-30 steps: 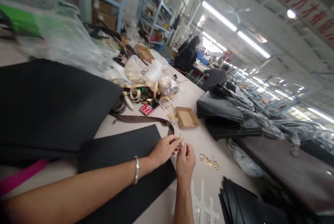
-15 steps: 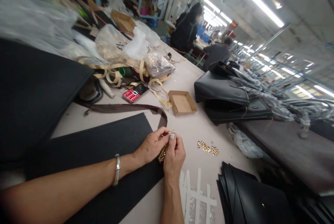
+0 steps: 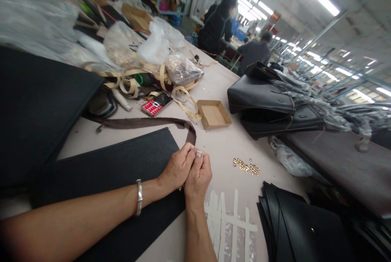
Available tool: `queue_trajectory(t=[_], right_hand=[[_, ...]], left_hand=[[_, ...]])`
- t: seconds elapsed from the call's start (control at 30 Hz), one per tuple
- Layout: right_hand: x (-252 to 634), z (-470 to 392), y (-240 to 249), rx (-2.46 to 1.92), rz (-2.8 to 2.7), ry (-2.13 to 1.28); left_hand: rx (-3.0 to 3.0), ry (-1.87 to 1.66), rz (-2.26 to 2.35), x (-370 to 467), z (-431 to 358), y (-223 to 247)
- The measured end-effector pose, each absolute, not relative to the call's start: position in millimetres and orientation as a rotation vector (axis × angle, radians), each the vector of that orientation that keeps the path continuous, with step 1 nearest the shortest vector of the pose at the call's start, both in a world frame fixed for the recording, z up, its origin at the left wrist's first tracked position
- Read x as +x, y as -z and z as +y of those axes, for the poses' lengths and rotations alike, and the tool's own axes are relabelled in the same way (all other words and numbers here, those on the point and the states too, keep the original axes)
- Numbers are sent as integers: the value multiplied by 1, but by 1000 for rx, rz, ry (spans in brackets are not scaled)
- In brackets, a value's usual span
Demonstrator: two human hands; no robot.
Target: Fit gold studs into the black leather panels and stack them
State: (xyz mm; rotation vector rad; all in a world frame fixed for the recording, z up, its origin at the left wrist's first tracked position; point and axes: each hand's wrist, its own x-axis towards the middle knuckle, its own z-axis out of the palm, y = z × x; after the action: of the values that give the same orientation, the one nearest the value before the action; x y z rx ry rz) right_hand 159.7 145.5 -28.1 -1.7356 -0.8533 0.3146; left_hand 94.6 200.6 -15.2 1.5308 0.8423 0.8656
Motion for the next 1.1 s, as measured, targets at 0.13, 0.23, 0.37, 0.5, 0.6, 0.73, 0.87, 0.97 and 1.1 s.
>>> queue_trajectory(t=[0.13, 0.23, 0.37, 0.5, 0.6, 0.73, 0.87, 0.97, 1.1], right_hand=[[159, 147, 25, -1691, -818, -283], [161, 149, 28, -1537, -587, -422], [164, 155, 28, -1383, -362, -544], [177, 155, 21, -1292, -229, -537], [196, 151, 15, -1243, -163, -463], [220, 141, 7, -1195, -113, -367], [235, 130, -7, -1138, -103, -301], [239, 122, -18, -1085, -106, -286], [237, 115, -27, -1021, -113, -317]], left_hand=[[1485, -887, 858, 98, 202, 19], [1386, -892, 860, 103, 205, 25], [1199, -877, 855, 108, 209, 32], [1147, -896, 839, 108, 210, 31], [1154, -864, 828, 107, 210, 28], [1215, -727, 767, 108, 211, 27], [1353, -543, 639, 105, 212, 25], [1501, -434, 493, 100, 208, 18], [1667, -341, 303, 94, 193, 8]])
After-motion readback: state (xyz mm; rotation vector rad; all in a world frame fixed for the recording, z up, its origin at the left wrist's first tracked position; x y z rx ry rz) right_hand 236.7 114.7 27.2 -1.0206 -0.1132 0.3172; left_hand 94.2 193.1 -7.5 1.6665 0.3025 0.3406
